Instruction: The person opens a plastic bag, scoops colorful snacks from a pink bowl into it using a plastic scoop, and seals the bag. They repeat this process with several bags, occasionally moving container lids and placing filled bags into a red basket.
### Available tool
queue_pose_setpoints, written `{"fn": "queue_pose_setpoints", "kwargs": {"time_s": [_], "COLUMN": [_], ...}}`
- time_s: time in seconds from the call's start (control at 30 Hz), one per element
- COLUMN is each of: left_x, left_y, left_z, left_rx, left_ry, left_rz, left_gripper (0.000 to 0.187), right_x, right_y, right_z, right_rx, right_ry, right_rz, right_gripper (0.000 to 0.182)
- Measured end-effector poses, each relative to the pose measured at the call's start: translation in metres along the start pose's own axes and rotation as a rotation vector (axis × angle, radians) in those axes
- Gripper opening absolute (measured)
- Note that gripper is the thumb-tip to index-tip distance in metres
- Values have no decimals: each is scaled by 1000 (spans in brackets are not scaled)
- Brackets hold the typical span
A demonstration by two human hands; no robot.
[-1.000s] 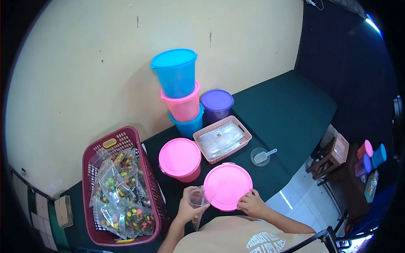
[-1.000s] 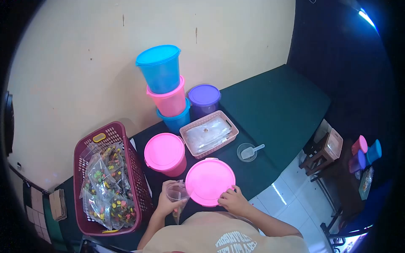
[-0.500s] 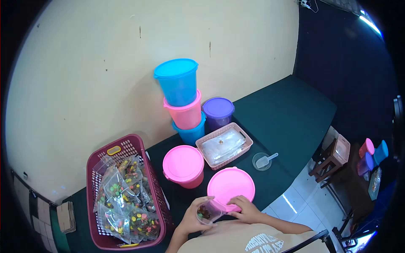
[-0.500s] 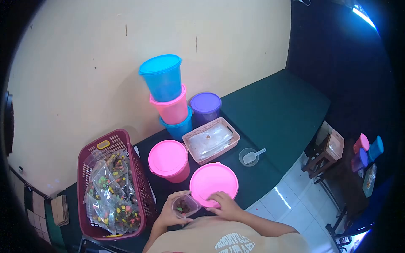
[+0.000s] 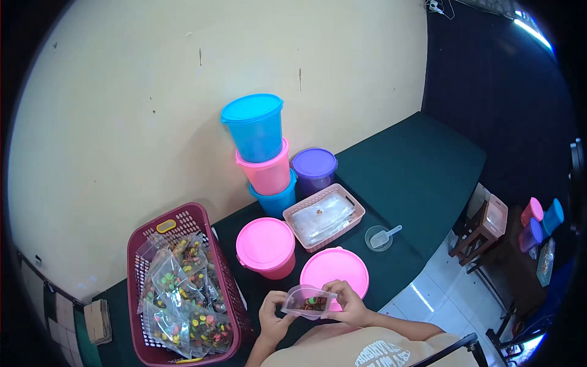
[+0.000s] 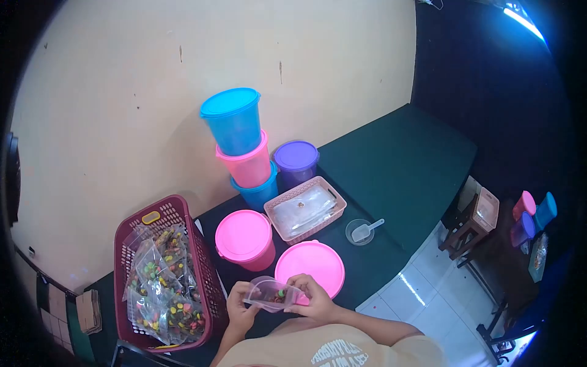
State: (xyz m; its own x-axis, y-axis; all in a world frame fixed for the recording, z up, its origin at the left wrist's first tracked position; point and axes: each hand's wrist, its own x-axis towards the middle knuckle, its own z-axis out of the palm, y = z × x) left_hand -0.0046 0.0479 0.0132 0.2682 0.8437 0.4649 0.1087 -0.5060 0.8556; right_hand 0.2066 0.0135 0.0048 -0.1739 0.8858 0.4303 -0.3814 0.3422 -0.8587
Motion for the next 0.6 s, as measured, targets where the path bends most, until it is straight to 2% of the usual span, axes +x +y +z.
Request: {"fn": "queue_pose_setpoints", "kwargs": {"time_s": [0.07, 0.1, 0.33, 0.43, 0.5, 0.6], "left_x": [-8, -9, -8, -8, -4, 1], "left_y": [-3, 0, 9, 9, 8, 15], "left_z": [2, 0, 2, 3, 0, -3], "left_rx": [-112, -68, -101, -4, 127, 211], "left_ry": [91, 57, 93, 138, 134, 106], "left_rz": [9, 25, 28, 85, 257, 334], "left_gripper": [36, 30, 21, 14, 10, 8], "right_x": [-1, -2, -6, -4, -5, -7], "right_y": [-1, 0, 5, -3, -1, -2], "right_z": [1, 0, 1, -1, -2, -4], "right_rx": [-7, -31, -171, -351, -361, -394], "right_ry": [22, 31, 72, 79, 109, 147], "right_rz": [-23, -19, 3, -1, -7, -19], "right_gripper": [47, 42, 29, 25, 22, 17]}}
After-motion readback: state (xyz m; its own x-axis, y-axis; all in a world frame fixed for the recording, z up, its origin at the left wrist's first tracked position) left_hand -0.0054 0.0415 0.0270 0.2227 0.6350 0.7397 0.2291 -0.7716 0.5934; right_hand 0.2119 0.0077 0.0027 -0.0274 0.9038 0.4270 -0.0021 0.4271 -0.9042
